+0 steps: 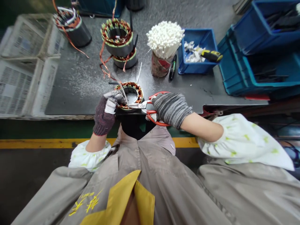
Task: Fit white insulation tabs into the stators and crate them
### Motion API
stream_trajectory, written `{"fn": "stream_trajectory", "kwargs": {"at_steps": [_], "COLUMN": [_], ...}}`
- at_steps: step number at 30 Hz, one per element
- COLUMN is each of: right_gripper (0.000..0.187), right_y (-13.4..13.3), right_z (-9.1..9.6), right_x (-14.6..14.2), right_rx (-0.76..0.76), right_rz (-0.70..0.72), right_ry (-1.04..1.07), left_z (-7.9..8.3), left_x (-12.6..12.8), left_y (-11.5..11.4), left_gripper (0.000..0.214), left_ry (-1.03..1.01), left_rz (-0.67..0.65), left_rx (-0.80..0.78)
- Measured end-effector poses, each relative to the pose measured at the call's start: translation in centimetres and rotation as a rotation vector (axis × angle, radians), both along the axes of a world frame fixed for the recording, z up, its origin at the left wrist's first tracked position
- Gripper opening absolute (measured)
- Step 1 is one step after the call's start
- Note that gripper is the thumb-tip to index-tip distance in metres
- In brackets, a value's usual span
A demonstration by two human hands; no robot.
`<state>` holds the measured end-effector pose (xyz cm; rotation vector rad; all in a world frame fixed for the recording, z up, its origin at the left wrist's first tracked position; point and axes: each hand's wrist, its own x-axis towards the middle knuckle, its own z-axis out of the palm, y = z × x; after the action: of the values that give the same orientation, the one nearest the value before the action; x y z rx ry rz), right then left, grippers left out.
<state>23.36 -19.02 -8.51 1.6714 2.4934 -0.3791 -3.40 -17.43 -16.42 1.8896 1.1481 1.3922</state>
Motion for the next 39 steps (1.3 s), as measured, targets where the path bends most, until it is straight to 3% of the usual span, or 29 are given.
{"fn": "stream_trajectory", "kwargs": {"at_steps": [4,9,12,15,20,24,27,29,31,33,36,39], "right_gripper": [0.054,0.068,0.063,0.056,0.050,0.051,0.047,0.046,0.045,0.042,0.041,0.043], "right_y": [0.8,2.4,3.3,4.0,6.2,7.5,6.4,5.1,4.1,4.0,5.2,6.2], "right_z": [0.6,-1.0,-1.9,-2.3,-3.0,-3.6,-4.5,-5.8,-7.5,-9.3,-11.1,-11.8], "right_x": [0.5,2.8,2.9,2.0,0.7,0.5,0.1,-0.3,-0.9,-1.4,-1.8,-1.7], "right_rx": [-0.113,-0.057,-0.040,-0.032,0.025,0.147,0.302,0.347,0.346,0.354,0.407,0.457], "right_rz": [-0.028,-0.314,-0.376,-0.322,-0.205,-0.230,-0.218,-0.111,0.027,0.092,0.040,-0.011], "right_ry": [-0.223,-0.223,-0.212,-0.167,-0.093,0.015,0.187,0.320,0.401,0.427,0.421,0.418], "left_z": [0.5,1.8,1.9,1.7,1.6,1.6,1.5,1.8,2.8,4.6,7.9,10.1], "left_x": [-0.4,1.7,3.7,4.6,2.7,-1.3,-5.9,-9.2,-11.7,-12.6,-10.1,-4.2], "left_y": [-0.6,-2.2,-2.0,-1.1,-1.0,-0.5,1.2,2.8,4.7,6.8,10.9,15.4], "left_gripper": [0.040,0.033,0.044,0.043,0.046,0.048,0.048,0.049,0.052,0.053,0.045,0.047], "left_ry": [0.060,0.515,0.706,0.824,0.920,0.966,0.989,0.991,1.019,1.046,0.985,0.934], "left_rz": [0.028,0.057,-0.024,-0.017,0.057,0.144,0.243,0.289,0.303,0.305,0.310,0.247], "left_rx": [0.045,0.232,0.186,0.107,0.136,0.190,0.224,0.222,0.207,0.219,0.321,0.342]}}
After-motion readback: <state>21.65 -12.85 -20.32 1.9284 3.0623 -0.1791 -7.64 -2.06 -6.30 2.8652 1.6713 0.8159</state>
